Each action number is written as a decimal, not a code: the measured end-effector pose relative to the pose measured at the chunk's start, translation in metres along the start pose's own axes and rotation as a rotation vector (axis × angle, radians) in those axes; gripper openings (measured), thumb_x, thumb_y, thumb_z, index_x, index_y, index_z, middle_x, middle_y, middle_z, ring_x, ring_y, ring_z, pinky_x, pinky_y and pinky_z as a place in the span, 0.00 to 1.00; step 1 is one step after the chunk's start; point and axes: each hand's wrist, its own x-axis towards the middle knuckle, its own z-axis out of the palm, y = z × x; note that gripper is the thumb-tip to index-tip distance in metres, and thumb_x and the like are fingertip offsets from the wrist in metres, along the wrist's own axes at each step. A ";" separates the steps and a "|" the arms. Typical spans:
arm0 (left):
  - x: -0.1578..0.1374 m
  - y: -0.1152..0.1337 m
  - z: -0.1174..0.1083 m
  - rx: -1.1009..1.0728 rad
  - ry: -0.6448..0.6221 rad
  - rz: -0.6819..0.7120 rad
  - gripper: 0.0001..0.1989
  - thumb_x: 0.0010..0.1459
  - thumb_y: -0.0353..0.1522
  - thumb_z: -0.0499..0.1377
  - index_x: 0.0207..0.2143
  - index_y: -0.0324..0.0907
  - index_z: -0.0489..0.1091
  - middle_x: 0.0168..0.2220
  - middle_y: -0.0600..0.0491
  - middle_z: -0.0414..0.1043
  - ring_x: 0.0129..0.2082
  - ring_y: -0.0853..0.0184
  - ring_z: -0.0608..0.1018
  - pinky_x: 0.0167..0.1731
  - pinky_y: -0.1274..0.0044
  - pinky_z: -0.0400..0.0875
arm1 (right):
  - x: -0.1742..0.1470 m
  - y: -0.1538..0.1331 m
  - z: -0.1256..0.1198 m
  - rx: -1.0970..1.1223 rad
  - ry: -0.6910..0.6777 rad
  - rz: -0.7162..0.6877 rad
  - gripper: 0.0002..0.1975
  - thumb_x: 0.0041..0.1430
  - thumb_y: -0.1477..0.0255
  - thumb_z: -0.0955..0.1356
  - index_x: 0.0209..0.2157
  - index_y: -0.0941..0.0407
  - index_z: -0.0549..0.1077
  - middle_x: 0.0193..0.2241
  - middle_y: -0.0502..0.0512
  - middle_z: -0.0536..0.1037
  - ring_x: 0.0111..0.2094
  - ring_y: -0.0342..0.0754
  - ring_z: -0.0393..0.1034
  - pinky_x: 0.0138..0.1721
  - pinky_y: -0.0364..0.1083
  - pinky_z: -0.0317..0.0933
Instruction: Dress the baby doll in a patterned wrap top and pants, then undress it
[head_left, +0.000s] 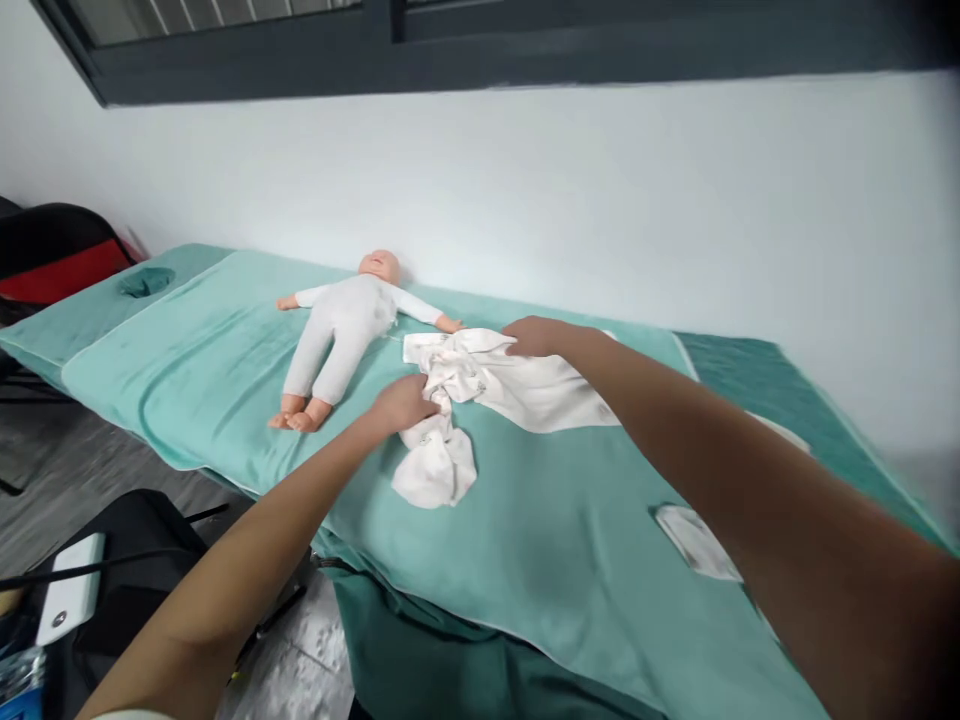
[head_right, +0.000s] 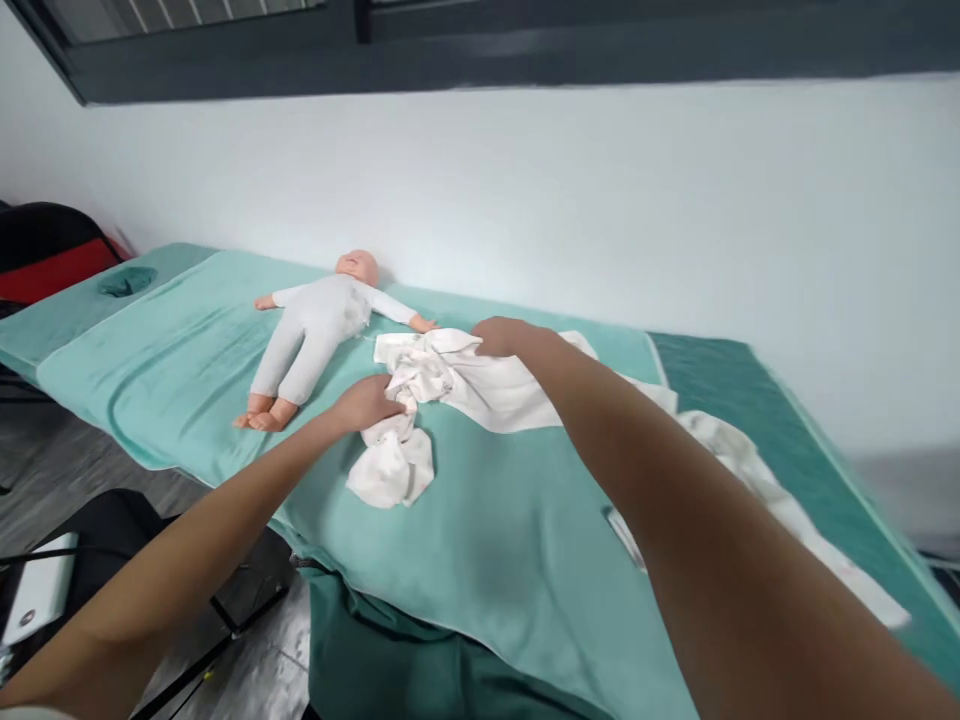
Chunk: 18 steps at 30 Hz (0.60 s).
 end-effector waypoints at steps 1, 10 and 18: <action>0.001 0.012 0.004 0.000 0.012 0.072 0.11 0.55 0.38 0.62 0.38 0.42 0.74 0.38 0.49 0.78 0.40 0.59 0.78 0.40 0.73 0.72 | -0.015 -0.003 -0.004 -0.002 0.040 -0.004 0.18 0.60 0.61 0.67 0.49 0.52 0.76 0.52 0.60 0.78 0.52 0.60 0.72 0.51 0.54 0.63; 0.020 0.137 -0.016 -0.098 0.664 0.569 0.14 0.56 0.29 0.60 0.45 0.45 0.65 0.57 0.45 0.63 0.57 0.57 0.67 0.54 0.64 0.65 | -0.168 -0.035 -0.066 0.284 0.429 -0.278 0.13 0.57 0.68 0.65 0.37 0.56 0.80 0.37 0.52 0.82 0.39 0.50 0.74 0.39 0.44 0.60; -0.003 0.195 -0.042 0.118 0.215 0.429 0.11 0.64 0.38 0.55 0.47 0.46 0.66 0.44 0.49 0.74 0.45 0.56 0.77 0.44 0.69 0.67 | -0.281 -0.053 -0.093 0.322 0.417 -0.239 0.11 0.58 0.64 0.68 0.40 0.51 0.79 0.38 0.51 0.80 0.39 0.51 0.71 0.43 0.47 0.60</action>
